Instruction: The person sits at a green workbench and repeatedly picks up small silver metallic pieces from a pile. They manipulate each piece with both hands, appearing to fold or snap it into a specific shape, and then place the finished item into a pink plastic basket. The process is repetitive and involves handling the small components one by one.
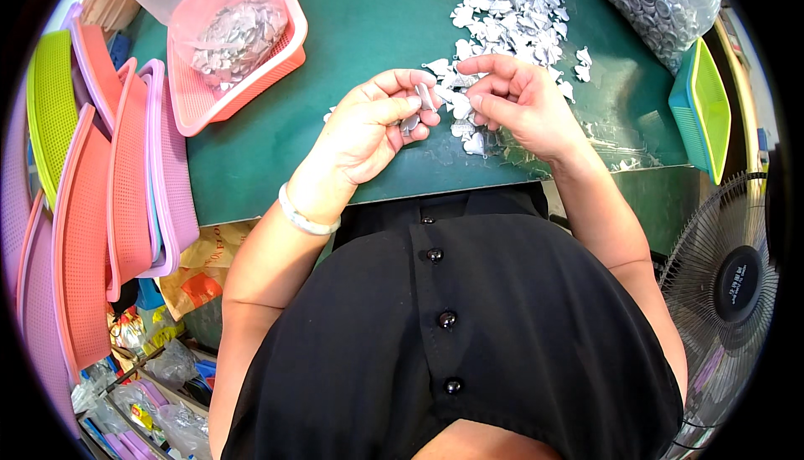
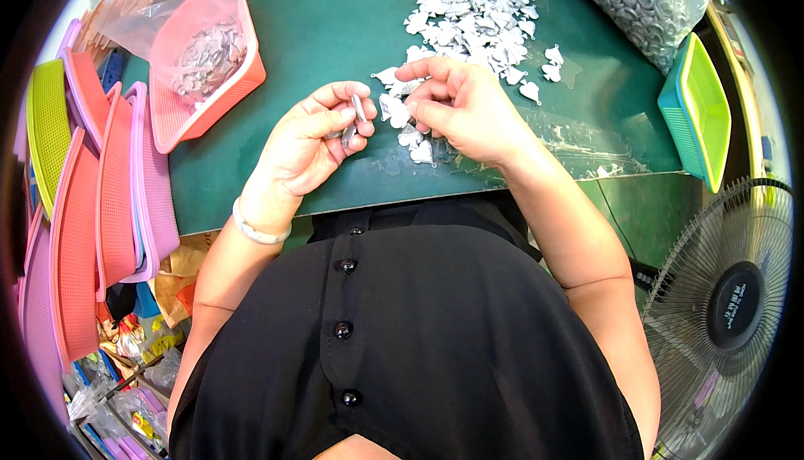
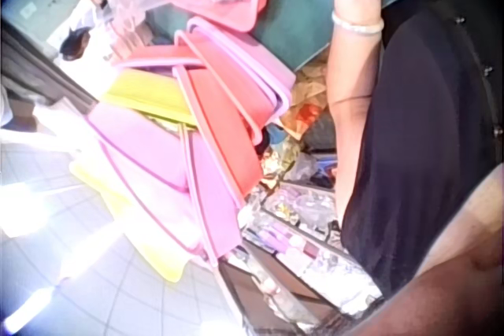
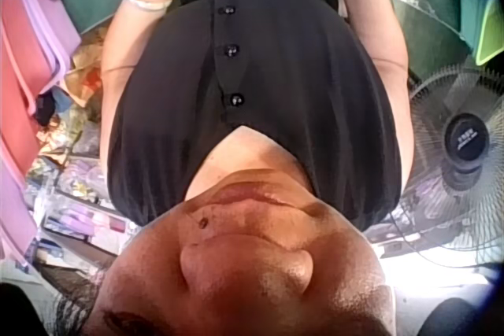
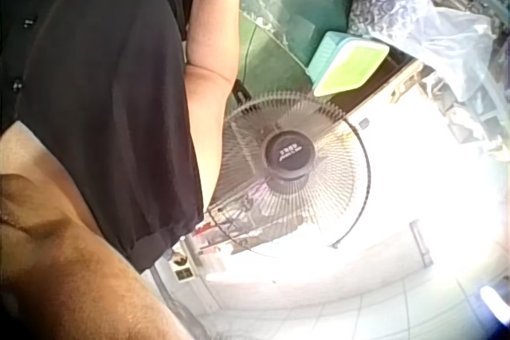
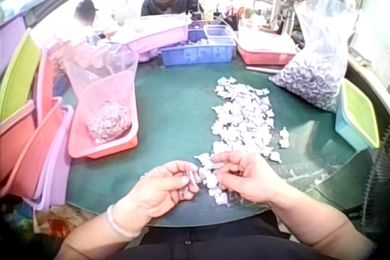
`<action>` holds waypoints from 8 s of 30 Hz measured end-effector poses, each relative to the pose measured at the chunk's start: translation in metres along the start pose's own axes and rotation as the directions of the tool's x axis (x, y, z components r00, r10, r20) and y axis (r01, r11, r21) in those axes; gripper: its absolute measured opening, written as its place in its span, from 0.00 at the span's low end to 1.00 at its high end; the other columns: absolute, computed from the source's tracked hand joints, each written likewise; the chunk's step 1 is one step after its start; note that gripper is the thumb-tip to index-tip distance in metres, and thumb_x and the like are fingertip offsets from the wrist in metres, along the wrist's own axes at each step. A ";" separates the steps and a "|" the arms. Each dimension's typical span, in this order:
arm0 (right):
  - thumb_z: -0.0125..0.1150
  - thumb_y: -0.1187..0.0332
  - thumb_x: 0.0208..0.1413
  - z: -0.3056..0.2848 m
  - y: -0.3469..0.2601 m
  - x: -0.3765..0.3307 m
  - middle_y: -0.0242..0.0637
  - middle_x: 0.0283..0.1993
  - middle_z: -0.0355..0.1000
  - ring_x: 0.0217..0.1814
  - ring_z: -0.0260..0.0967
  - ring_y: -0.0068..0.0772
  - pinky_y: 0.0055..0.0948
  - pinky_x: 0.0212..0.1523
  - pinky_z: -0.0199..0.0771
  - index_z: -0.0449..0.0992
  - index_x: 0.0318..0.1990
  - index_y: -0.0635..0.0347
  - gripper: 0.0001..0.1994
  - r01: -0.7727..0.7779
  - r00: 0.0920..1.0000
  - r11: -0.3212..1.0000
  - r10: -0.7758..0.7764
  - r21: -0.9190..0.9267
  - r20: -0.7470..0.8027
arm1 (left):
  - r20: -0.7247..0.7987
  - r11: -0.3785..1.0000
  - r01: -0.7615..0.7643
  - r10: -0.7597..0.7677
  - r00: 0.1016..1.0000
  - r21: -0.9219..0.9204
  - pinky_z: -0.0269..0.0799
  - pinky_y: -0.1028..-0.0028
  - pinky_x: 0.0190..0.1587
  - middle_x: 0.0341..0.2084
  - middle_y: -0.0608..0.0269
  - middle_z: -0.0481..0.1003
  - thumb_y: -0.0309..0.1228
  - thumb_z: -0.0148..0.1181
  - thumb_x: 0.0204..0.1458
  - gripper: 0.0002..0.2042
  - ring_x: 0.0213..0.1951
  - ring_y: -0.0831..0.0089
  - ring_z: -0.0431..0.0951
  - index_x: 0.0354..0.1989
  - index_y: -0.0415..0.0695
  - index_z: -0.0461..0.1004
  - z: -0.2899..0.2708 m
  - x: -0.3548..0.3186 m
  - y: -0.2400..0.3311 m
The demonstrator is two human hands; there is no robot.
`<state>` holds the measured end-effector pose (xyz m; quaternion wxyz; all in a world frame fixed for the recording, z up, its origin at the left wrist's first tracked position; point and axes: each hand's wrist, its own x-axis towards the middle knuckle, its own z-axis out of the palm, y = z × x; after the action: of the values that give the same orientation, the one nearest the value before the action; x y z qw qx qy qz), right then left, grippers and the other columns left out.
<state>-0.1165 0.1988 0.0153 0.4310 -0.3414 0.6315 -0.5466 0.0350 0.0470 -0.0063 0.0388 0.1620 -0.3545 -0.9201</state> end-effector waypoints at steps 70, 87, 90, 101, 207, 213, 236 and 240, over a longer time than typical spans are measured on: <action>0.54 0.77 0.49 0.023 0.000 0.003 0.36 0.32 0.69 0.27 0.66 0.20 0.18 0.26 0.67 0.67 0.44 0.68 0.13 -0.050 0.999 0.952 0.048 0.302 0.012 | -0.249 0.984 -0.046 0.088 0.965 0.170 0.70 0.80 0.27 0.28 0.59 0.74 0.24 0.48 0.53 0.06 0.25 0.76 0.74 0.36 0.36 0.69 0.020 -0.007 -0.007; 0.54 0.76 0.47 0.004 -0.008 0.037 0.39 0.38 0.73 0.45 0.69 0.35 0.31 0.46 0.68 0.70 0.47 0.63 0.16 0.367 0.893 0.668 -0.449 -0.647 0.042 | -0.288 0.935 0.029 0.079 0.954 0.353 0.66 0.80 0.24 0.19 0.70 0.70 0.28 0.57 0.50 0.07 0.22 0.78 0.70 0.34 0.38 0.73 0.014 -0.003 0.002; 0.58 0.74 0.43 0.006 -0.002 0.046 0.41 0.31 0.73 0.37 0.69 0.42 0.36 0.41 0.68 0.71 0.43 0.63 0.16 0.406 0.858 0.485 -0.493 -0.774 0.141 | -0.056 0.340 -0.114 0.452 0.890 0.933 0.66 0.80 0.25 0.19 0.70 0.70 0.29 0.61 0.46 0.09 0.21 0.80 0.70 0.34 0.39 0.74 0.014 0.005 -0.002; 0.56 0.77 0.44 0.002 0.003 0.055 0.38 0.25 0.72 0.28 0.69 0.34 0.30 0.32 0.69 0.71 0.44 0.64 0.16 0.353 0.871 0.552 -0.488 -0.756 0.051 | 0.113 -0.171 -0.036 0.468 0.876 0.985 0.70 0.70 0.30 0.22 0.54 0.75 0.33 0.63 0.42 0.13 0.24 0.67 0.76 0.33 0.37 0.76 0.020 0.021 -0.010; 0.56 0.80 0.43 -0.031 -0.013 0.009 0.36 0.30 0.72 0.36 0.65 0.40 0.35 0.39 0.67 0.71 0.44 0.61 0.17 0.418 0.883 0.500 -0.419 -0.759 0.210 | 0.191 -0.763 0.285 0.468 0.863 0.580 0.70 0.70 0.32 0.27 0.57 0.77 0.32 0.58 0.45 0.10 0.27 0.67 0.76 0.31 0.37 0.75 0.023 -0.006 0.262; 0.57 0.81 0.40 -0.029 -0.006 0.002 0.35 0.35 0.72 0.40 0.64 0.40 0.34 0.43 0.66 0.71 0.46 0.60 0.21 0.450 0.869 0.463 -0.423 -0.764 0.255 | 0.517 -0.535 -0.217 0.511 0.687 0.817 0.69 0.75 0.32 0.25 0.61 0.73 0.30 0.61 0.46 0.09 0.28 0.72 0.73 0.34 0.41 0.75 0.076 0.006 0.106; 0.56 0.77 0.48 -0.030 0.006 0.011 0.35 0.27 0.74 0.28 0.70 0.27 0.23 0.32 0.70 0.70 0.48 0.62 0.17 0.264 0.937 0.823 -0.342 -0.503 -0.068 | -0.132 0.626 0.003 0.160 0.978 0.780 0.70 0.76 0.36 0.30 0.59 0.76 0.27 0.52 0.53 0.08 0.32 0.72 0.75 0.37 0.37 0.73 0.020 0.045 0.004; 0.57 0.78 0.47 -0.030 -0.006 0.012 0.31 0.27 0.74 0.27 0.68 0.17 0.18 0.31 0.68 0.68 0.48 0.68 0.18 0.086 0.989 0.983 -0.104 -0.164 -0.105 | -0.162 0.934 0.058 0.000 0.987 0.354 0.74 0.73 0.42 0.32 0.55 0.76 0.26 0.49 0.54 0.07 0.36 0.71 0.77 0.36 0.35 0.71 0.025 0.043 0.010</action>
<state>-0.1490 0.1987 0.0199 0.3393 -0.3730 0.6795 -0.5329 -0.0144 0.0477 0.0060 0.0233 0.2446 -0.5091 -0.8249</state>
